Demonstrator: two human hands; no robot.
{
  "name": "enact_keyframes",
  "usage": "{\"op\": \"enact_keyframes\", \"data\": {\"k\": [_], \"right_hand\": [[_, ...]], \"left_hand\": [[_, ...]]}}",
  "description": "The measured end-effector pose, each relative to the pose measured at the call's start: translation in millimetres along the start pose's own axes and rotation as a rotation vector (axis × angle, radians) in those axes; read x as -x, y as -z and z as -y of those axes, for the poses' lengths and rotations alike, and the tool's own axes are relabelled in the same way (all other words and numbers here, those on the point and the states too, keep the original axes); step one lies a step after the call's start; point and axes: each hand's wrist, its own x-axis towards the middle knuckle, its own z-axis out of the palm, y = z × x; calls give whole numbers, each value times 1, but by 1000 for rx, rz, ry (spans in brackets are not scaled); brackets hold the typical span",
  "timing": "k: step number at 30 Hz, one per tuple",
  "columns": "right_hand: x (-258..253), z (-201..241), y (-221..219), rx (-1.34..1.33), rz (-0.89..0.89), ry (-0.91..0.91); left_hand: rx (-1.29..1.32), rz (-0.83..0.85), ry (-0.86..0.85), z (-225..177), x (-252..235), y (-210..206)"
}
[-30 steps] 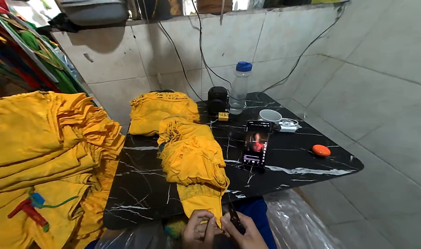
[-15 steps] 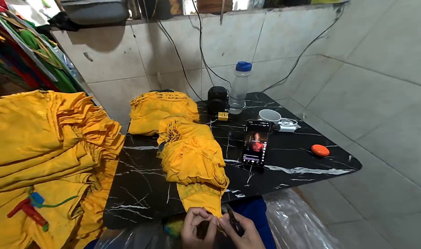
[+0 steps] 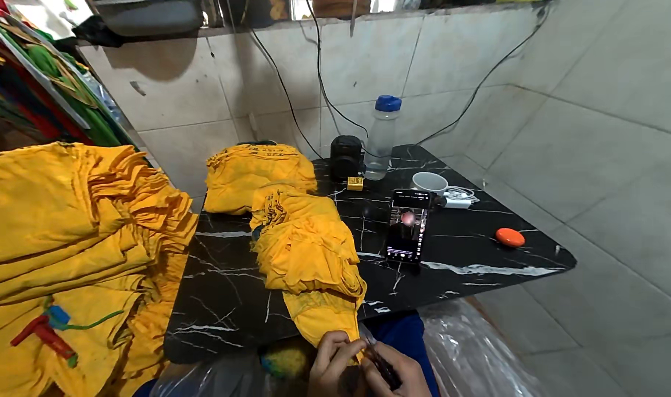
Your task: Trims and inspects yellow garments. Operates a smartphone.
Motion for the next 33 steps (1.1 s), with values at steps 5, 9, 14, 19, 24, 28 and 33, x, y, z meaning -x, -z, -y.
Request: {"op": "enact_keyframes", "data": {"k": [5,9,14,19,24,28,33], "right_hand": [[0,7,4,2,47,42],[-2,2,9,-40,36,25],[-5,-7,19,119,-1,60],[-5,-8,23,235,21,172],[-6,2,13,304,33,188],[-7,3,1,331,-47,233],[-9,0,-6,399,-49,303]], "left_hand": [[-17,-158,-103,18,2,-4],[110,-215,-97,26,1,-4],[388,-303,162,13,0,-2],[527,-279,276,0,-2,-1],[366,-171,134,11,5,0],[298,-165,94,11,5,0],[273,-163,59,14,5,-1]]}}
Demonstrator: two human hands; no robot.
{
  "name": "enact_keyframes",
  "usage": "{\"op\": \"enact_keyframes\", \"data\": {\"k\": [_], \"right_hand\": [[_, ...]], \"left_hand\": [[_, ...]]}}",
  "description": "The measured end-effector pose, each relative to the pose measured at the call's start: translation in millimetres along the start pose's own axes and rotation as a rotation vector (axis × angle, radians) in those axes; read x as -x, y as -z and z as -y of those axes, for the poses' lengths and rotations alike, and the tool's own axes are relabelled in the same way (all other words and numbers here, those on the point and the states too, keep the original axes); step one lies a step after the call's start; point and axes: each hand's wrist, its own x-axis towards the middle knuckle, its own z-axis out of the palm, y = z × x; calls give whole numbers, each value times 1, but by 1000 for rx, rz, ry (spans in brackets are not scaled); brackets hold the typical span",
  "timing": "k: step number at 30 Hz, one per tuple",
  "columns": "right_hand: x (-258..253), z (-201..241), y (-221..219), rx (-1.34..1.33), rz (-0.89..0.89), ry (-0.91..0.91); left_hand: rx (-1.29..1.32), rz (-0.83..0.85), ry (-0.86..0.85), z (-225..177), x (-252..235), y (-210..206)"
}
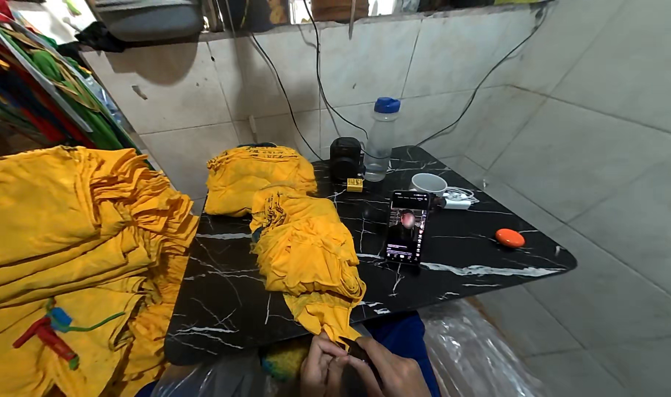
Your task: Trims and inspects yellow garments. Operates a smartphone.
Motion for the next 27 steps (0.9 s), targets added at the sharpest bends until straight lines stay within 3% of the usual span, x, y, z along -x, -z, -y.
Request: {"op": "enact_keyframes", "data": {"k": [3,6,10,12,21,27], "right_hand": [[0,1,2,-7,-68,-41],[-4,-3,4,-201,-160,-157],[-16,-18,-5,-618,-86,-234],[-20,-24,-15,-702,-60,-198],[-14,-20,-15,-483,-85,87],[-8,-23,-6,-409,-45,-7]], "left_hand": [[28,-30,-4,3,-1,-1],[149,-116,50,-2,-2,-4],[81,-163,45,-7,-4,-6],[26,-175,38,-7,-6,-7],[-236,-89,-119,1,-8,7],[-212,-143,-182,5,-11,10]]}}
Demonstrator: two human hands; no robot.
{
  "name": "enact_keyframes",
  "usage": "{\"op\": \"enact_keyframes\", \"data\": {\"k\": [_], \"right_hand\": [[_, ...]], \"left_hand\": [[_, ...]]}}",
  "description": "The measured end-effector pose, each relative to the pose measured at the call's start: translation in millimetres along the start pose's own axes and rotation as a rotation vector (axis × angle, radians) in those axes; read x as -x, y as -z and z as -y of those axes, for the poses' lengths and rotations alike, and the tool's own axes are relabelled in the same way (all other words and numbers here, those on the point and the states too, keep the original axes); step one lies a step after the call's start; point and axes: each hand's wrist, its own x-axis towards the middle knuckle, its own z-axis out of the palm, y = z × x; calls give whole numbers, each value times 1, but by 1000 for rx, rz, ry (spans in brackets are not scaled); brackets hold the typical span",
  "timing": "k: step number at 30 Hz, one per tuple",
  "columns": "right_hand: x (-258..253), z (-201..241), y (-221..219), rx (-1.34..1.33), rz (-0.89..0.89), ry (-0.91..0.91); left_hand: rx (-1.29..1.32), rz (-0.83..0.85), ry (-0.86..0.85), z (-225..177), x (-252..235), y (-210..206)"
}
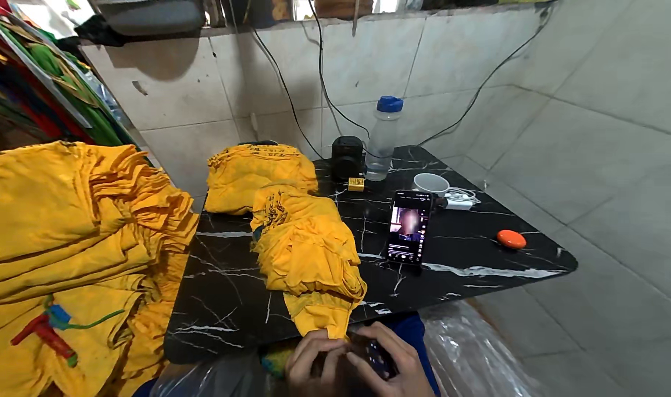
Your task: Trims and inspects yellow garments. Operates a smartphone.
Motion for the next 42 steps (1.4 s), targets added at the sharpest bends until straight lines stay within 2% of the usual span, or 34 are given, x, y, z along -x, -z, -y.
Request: {"op": "enact_keyframes", "data": {"k": [5,14,17,22,25,27,31,34,36,39,42], "right_hand": [[0,0,10,296,79,22],[-4,2,-6,395,47,198],[-3,3,-7,400,-5,188],[1,2,0,255,-54,-13],[-1,-1,-2,-137,-70,-216],[-2,-5,-5,-332,-45,-286],[-3,-2,-10,-410,-21,-314],[-3,-3,-14,-371,-61,-260],[-2,-4,-17,-325,-59,-207],[-2,-4,-19,-285,-41,-185],[-4,4,-16,-330,-33,-261]], "left_hand": [[123,-5,51,-4,-2,4],[141,16,55,-3,-1,3],[220,11,82,-4,-3,2],[315,20,185,-8,-8,0],[362,22,294,-10,-6,-3],[371,18,311,-9,-3,-5],[165,10,172,-6,-2,-2],[-10,18,30,0,-2,3],[-52,35,-6,1,-3,6],[-213,93,-68,-3,-4,9],[-397,209,-137,-10,-7,10]]}}
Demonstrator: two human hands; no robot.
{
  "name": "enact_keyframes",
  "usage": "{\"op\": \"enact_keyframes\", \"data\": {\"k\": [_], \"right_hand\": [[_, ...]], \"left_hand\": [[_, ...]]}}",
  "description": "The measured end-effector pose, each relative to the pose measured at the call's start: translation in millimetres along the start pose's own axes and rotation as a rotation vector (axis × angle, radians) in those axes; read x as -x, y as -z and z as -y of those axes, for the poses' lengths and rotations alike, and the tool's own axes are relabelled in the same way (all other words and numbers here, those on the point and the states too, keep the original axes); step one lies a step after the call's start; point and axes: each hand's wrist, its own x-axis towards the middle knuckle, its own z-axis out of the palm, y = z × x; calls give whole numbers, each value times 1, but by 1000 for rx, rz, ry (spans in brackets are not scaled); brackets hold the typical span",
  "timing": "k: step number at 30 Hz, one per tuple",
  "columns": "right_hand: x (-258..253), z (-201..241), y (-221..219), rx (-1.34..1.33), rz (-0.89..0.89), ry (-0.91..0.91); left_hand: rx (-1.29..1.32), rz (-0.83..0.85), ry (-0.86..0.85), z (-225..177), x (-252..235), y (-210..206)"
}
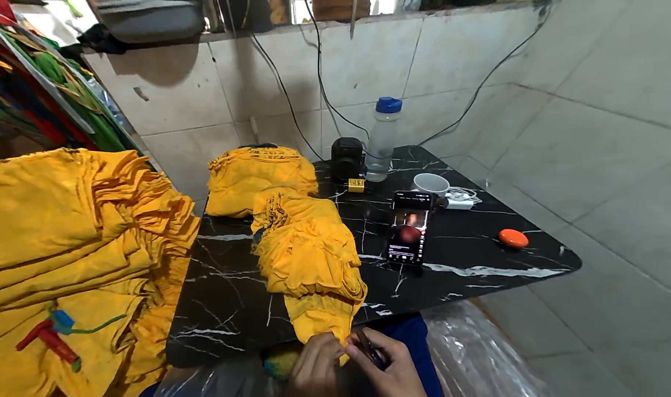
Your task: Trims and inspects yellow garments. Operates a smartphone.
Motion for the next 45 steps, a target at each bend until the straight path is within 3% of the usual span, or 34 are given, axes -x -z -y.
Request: {"op": "enact_keyframes", "data": {"k": [5,10,16,19,27,34,37,40,45], "right_hand": [[0,2,1,-36,8,-29],[0,2,5,-63,12,-48],[2,5,0,-85,-1,-60],[3,6,-1,-52,-11,-54],[3,0,3,-28,-6,-30],[3,3,1,-134,21,-80],[2,0,4,-186,29,-113],[3,2,6,-210,27,-110],[4,2,7,-237,16,-171]], "left_hand": [[35,76,6,1,-2,-7],[209,-65,53,4,8,-6],[119,-108,3,5,6,-9],[31,-36,-11,-1,1,-8],[342,23,48,3,0,-4],[359,158,-35,2,-1,5],[395,119,21,2,-1,4],[478,97,188,-4,-1,7],[801,160,350,-9,1,11]]}}
